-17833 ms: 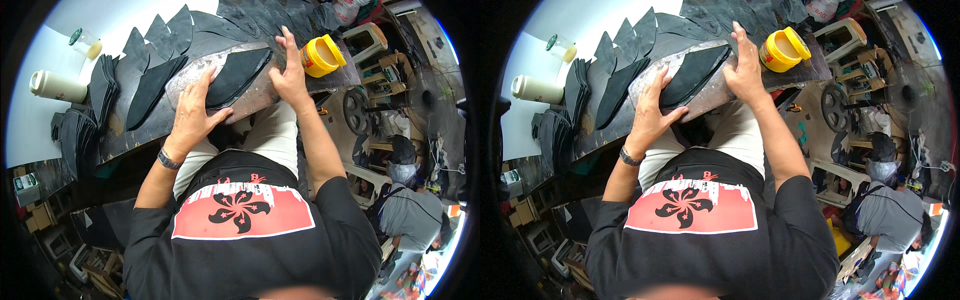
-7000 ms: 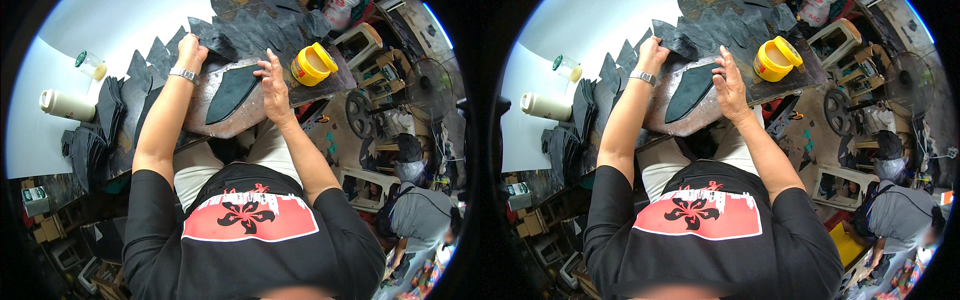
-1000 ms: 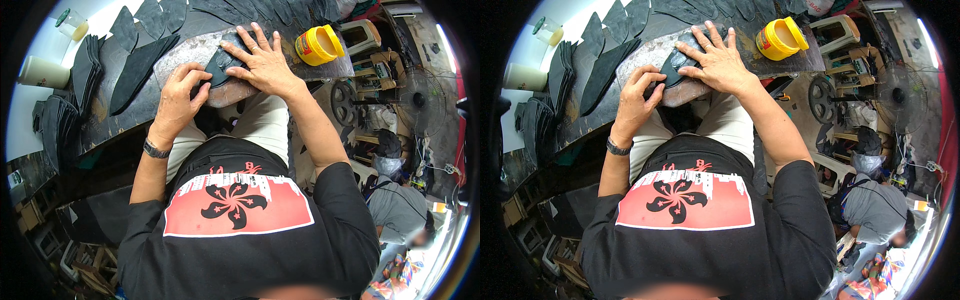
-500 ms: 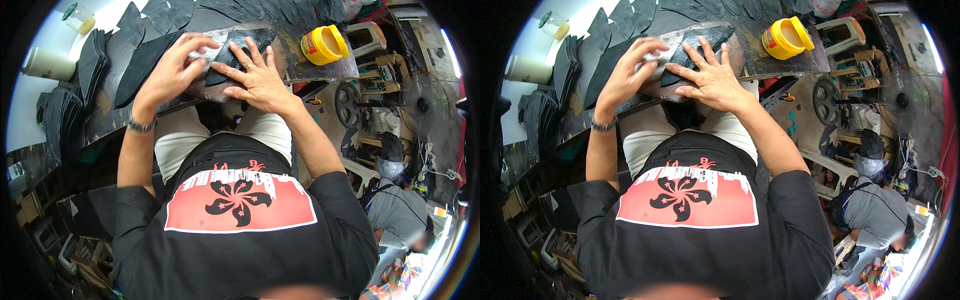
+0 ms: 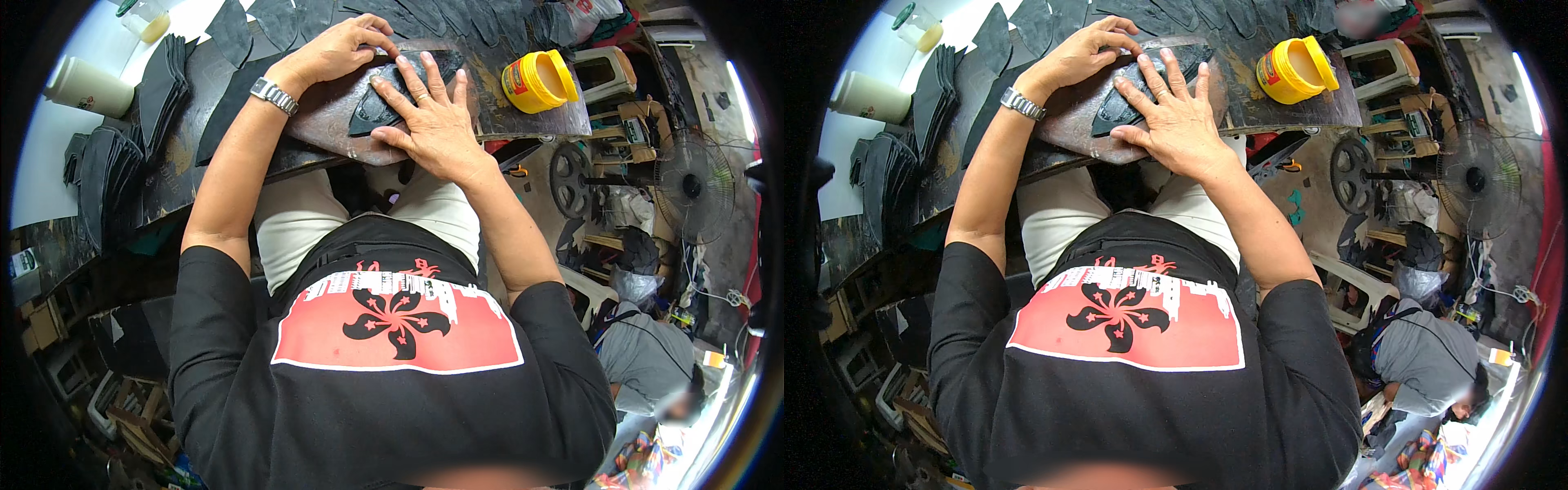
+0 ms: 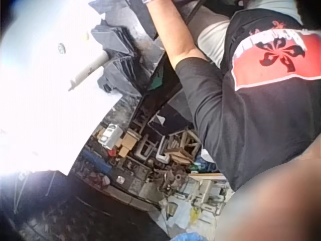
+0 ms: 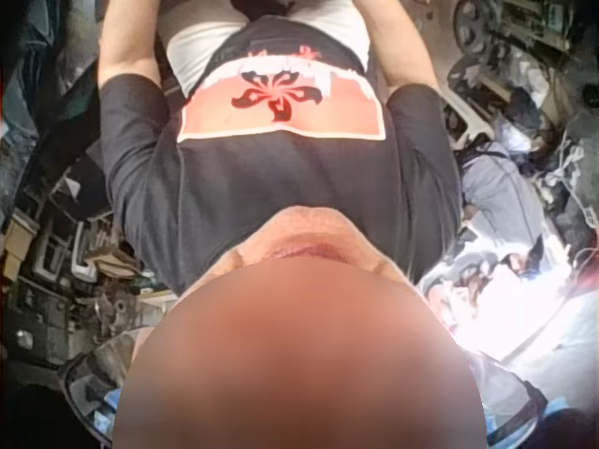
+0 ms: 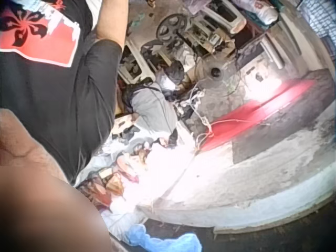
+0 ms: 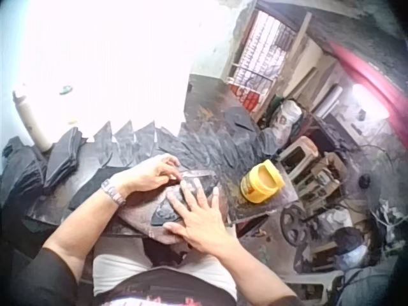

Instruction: The person repeatedly rubs the surface of black shoe parts with their hands on a workbench. They handle multiple pieces one at a time, turning them over and rubbing different areas, then placing them back on the table.

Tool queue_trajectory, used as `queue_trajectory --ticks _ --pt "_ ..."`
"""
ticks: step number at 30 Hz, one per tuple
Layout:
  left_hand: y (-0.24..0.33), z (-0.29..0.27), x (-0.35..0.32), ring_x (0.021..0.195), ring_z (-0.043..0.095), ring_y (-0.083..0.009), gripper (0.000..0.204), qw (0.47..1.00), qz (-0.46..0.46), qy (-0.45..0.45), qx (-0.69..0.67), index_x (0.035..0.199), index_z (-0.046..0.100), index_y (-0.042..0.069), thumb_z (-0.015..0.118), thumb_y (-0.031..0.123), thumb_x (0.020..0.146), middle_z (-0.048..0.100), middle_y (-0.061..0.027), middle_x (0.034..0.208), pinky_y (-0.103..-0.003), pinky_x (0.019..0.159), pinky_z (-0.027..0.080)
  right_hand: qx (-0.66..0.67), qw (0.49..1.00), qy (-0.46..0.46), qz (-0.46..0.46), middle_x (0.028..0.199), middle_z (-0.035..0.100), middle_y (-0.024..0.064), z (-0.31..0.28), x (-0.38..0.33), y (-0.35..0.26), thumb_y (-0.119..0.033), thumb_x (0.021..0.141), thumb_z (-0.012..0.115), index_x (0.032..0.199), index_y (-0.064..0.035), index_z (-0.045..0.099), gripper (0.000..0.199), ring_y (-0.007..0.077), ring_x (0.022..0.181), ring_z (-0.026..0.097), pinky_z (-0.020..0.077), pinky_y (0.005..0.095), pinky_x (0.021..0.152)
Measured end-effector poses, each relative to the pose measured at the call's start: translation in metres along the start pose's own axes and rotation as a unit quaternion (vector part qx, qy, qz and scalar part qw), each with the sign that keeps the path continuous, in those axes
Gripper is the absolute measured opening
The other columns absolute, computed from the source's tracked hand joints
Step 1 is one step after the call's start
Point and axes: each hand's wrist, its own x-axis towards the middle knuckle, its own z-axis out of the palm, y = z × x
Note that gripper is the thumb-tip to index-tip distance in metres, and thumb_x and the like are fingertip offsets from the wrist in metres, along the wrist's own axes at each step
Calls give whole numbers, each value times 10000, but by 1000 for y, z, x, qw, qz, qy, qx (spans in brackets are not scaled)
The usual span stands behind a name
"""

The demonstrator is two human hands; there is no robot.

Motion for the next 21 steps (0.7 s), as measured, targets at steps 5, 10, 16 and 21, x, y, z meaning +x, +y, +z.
queue_trajectory --ticks 5,10,16,21 --pt "-1 6 -6 1302 555 -304 313 1000 9 18 19 1187 757 151 580 44 951 585 -110 1393 -386 1104 456 50 998 -9 -43 1673 283 154 0 -8 -18 -723 942 473 1555 -320 448 734 396 1577 106 55 755 1173" --pt "7 6 -10 1282 563 -305 282 999 -10 28 18 1157 776 205 578 145 965 630 -83 1351 -439 1124 430 126 990 -10 -58 1672 295 133 -7 -20 -34 -710 944 489 1481 -309 553 674 403 1571 130 61 751 1176" --pt "22 3 -14 1247 590 -301 239 997 -17 41 70 1150 769 205 679 287 944 654 -75 1307 -456 1065 469 235 968 57 67 1666 300 158 -17 -33 -2 -670 981 474 1479 -220 568 678 415 1569 125 45 744 1171" --pt "27 3 -14 1186 636 -319 274 995 -5 54 80 1149 758 168 746 298 908 655 -93 1292 -465 1032 502 57 996 34 54 1669 286 161 -1 -39 -24 -707 958 458 1541 -189 478 780 418 1566 134 55 746 1165"
